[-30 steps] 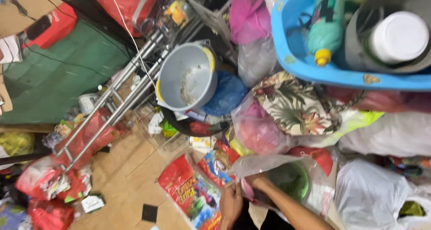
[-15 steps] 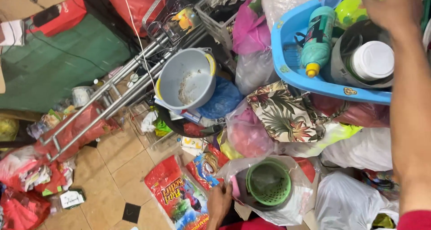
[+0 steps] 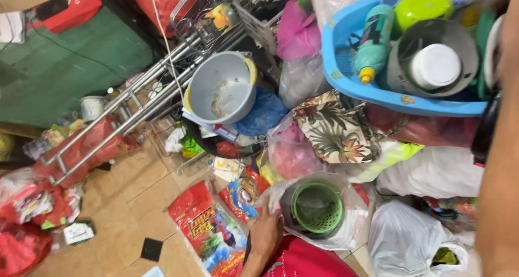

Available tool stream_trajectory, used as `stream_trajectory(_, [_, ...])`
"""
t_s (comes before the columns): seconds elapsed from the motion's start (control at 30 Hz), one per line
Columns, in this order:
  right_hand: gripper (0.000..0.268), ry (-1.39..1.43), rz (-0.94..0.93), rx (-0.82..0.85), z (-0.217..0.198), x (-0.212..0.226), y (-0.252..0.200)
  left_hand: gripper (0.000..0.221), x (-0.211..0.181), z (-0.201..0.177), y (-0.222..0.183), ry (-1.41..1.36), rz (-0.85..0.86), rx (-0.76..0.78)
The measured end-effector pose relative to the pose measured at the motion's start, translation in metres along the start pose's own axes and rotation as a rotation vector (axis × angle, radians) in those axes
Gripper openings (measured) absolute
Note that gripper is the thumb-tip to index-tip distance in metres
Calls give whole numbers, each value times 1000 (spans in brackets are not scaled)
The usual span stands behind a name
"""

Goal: The recorder is sorting through various recyclable and household items, placing them into a bag.

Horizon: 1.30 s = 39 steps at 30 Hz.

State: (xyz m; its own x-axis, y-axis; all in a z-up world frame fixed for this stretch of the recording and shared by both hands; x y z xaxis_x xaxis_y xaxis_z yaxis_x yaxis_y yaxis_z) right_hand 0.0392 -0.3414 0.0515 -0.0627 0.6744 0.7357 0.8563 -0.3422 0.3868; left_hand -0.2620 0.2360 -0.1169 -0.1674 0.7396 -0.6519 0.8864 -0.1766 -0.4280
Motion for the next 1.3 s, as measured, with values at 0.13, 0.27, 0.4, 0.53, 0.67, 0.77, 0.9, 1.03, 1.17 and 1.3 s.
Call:
stream_trajectory(0.13, [20,358,110,20,28,255,-141,69,-70,-56,13,-258,308,-190])
stream_trajectory(0.27, [24,470,345,258,56,237,-245,112,-154,-128,13,-375,641,-314])
stream_trajectory(0.4, [33,649,554,289,79,233,-305,110,-196,-165,20,-9,856,-354])
stream_trajectory(0.53, [36,874,678,235,82,230,-335,89,-189,-151,35,85,739,-165])
stream_trajectory(0.67, [60,899,552,263,78,266,-326,76,-187,-137,32,-87,541,31])
stream_trajectory(0.77, [73,788,414,441,94,229,-353,77,-173,-110,30,-225,405,204])
stream_trajectory(0.9, [62,907,673,397,117,159,-404,105,-173,-94,8,-166,535,249])
stream_trajectory(1.03, [52,524,693,396,104,135,-396,71,-86,-50,5,-51,381,83])
stream_trajectory(1.17, [65,219,471,603,118,98,-429,46,-32,-28,4,163,38,15])
stream_trajectory(1.3, [72,90,507,834,150,93,-461,66,-9,-16,-7,-179,-105,-64])
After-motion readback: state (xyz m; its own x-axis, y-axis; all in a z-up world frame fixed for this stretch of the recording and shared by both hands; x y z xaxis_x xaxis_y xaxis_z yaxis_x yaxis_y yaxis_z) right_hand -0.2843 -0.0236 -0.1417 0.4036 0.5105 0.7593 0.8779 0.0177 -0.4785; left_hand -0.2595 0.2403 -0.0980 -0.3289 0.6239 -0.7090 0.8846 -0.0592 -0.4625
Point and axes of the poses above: each hand's wrist, its own y-axis towards the middle knuckle, its own z-axis out of the palm, x = y × z, the point moved 2 cm from there along y, towards the middle knuckle, and after that the axes turned 12 degrees about -y, right-handed, at the moved point
